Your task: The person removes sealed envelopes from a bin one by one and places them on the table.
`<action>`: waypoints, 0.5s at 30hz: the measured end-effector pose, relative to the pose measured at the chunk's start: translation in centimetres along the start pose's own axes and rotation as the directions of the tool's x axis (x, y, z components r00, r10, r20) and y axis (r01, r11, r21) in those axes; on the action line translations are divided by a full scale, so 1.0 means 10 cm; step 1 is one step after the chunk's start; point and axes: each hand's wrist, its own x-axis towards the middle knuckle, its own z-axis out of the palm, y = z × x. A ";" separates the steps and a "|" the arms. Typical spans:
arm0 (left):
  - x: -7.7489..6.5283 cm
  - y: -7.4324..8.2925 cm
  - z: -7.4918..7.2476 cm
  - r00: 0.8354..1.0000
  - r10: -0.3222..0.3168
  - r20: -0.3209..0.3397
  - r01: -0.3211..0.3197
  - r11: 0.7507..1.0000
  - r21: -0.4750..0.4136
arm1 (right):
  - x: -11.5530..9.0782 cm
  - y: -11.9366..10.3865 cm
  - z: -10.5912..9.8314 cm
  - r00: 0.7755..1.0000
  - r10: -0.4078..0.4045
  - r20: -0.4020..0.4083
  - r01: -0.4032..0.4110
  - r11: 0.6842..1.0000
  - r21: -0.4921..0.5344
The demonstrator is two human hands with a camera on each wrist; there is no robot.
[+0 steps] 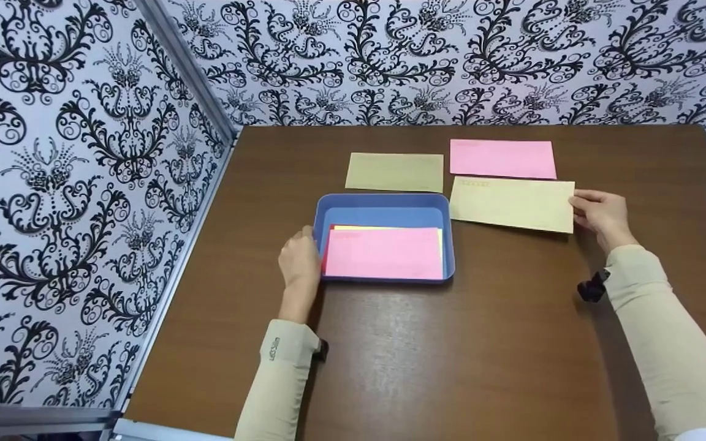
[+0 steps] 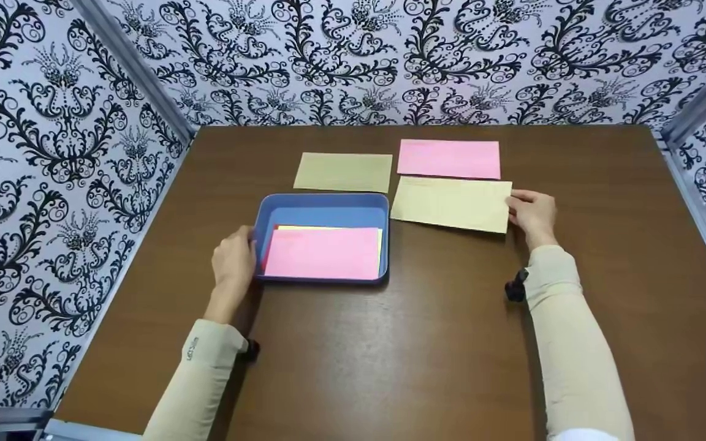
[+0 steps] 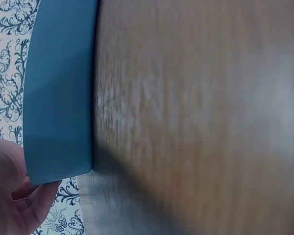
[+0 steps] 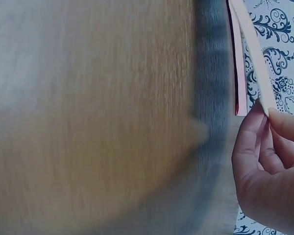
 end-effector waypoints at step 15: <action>0.00 0.01 0.00 1.000 -0.008 -0.002 0.008 1.000 0.010 | -0.04 0.00 0.03 1.000 0.021 -0.008 -0.020 0.986 0.164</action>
